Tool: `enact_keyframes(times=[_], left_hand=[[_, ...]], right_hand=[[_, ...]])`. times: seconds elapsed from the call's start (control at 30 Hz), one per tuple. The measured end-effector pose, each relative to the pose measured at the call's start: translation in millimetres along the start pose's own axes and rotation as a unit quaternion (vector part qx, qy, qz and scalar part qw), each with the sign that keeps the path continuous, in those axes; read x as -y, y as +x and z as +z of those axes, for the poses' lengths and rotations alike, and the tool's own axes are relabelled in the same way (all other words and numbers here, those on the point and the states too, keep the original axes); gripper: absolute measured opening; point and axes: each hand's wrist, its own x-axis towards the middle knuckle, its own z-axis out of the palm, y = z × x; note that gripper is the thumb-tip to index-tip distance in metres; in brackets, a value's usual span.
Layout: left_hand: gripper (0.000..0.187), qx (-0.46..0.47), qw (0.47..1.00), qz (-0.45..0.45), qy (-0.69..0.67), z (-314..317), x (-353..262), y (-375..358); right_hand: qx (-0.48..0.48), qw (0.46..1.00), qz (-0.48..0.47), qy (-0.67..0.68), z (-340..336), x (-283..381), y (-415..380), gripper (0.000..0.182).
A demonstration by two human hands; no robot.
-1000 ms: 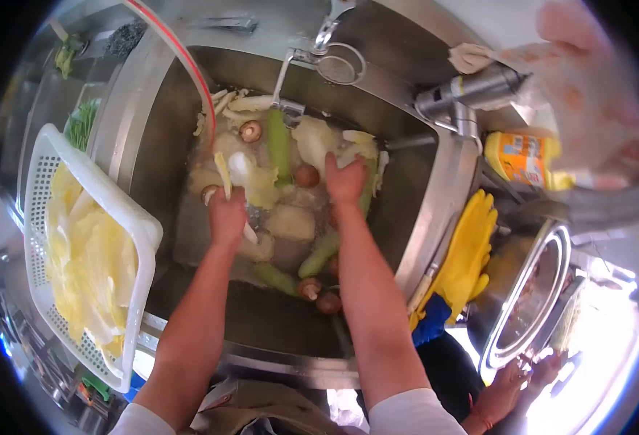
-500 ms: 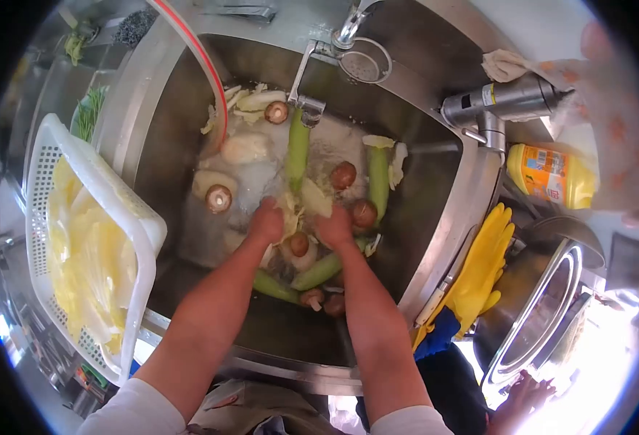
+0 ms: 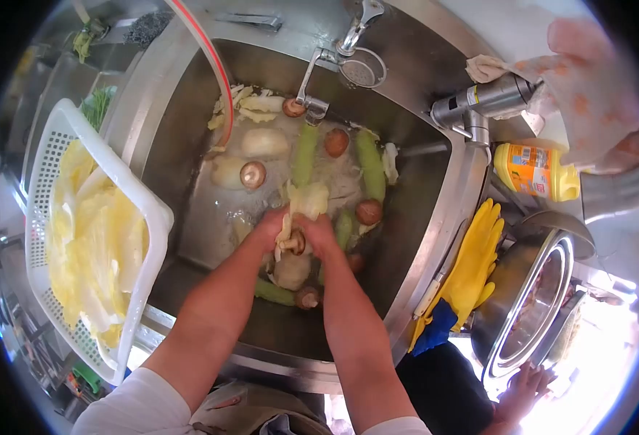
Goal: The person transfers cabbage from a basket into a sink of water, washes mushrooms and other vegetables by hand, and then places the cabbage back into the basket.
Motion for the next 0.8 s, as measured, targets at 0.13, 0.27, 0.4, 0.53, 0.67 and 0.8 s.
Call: enact_keyframes(times=[0.13,0.27,0.4,0.53,0.67,0.8], left_hand=[[0.036,-0.017,0.997,0.069,0.03,56.1,-67.7,-85.2],[0.031,0.066,0.974,0.206,0.071,84.3,-85.6,-134.5],[0.032,-0.042,0.983,0.065,0.168,42.1,-31.3,-92.5],[0.031,-0.031,0.93,0.248,0.268,50.2,4.2,-114.3],[0.027,-0.156,0.879,0.281,0.352,120.8,-63.3,-244.3],[0.027,-0.14,0.864,0.355,0.327,125.9,-127.4,-378.4]], right_hand=[[0.012,0.995,-0.094,-0.032,-0.6,45.5,-51.3,0.036],[-0.004,0.986,-0.165,-0.022,1.4,75.3,-109.1,0.037],[-0.04,0.993,-0.088,-0.072,8.6,12.8,-78.8,0.046],[-0.072,0.983,-0.143,-0.094,10.7,24.6,-123.3,0.04],[-0.077,0.967,-0.237,-0.056,38.1,95.2,-229.2,0.031],[-0.02,0.953,-0.303,0.022,92.6,149.3,-322.7,0.033]])
